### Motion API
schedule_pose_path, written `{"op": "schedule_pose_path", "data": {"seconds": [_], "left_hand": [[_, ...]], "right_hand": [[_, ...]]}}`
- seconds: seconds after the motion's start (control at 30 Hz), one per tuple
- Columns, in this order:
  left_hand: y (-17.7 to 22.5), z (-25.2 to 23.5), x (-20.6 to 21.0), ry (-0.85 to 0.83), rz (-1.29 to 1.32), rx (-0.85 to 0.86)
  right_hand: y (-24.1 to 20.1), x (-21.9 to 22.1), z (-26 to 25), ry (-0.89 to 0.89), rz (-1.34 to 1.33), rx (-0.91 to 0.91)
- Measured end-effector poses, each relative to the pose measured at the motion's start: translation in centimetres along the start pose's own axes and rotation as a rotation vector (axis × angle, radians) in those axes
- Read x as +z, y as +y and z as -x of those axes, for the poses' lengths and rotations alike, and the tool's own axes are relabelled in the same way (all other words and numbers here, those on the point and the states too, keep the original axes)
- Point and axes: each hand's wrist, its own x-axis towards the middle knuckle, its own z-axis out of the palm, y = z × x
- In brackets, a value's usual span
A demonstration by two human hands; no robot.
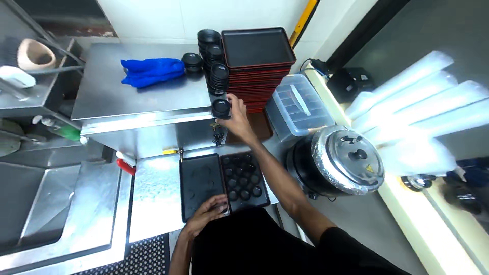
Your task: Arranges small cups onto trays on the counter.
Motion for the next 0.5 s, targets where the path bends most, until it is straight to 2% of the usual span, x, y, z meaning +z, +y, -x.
{"op": "schedule_pose_path", "data": {"seconds": [0.13, 0.23, 0.33, 0.43, 0.47, 0.5], "left_hand": [[3.4, -0.5, 0.2, 0.016, 0.028, 0.125], [6.5, -2.4, 0.6, 0.088, 0.214, 0.314], [9.0, -4.9, 1.0, 0.073, 0.408, 0.498], [8.4, -6.3, 1.8, -0.031, 0.567, 0.495], [7.6, -6.6, 1.9, -0.095, 0.569, 0.475], [6.5, -6.8, 2.0, -0.082, 0.539, 0.43]], "right_hand": [[0.0, 0.7, -0.6, -0.095, 0.094, -0.054], [-0.4, 0.3, 1.8, -0.127, 0.067, -0.129], [-2.1, 0.1, 8.1, -0.271, 0.001, -0.165], [-1.9, 1.7, 15.8, -0.414, 0.103, -0.159], [-1.2, 2.1, 17.8, -0.435, 0.168, -0.145], [-0.4, 2.3, 19.3, -0.453, 0.181, -0.11]]}}
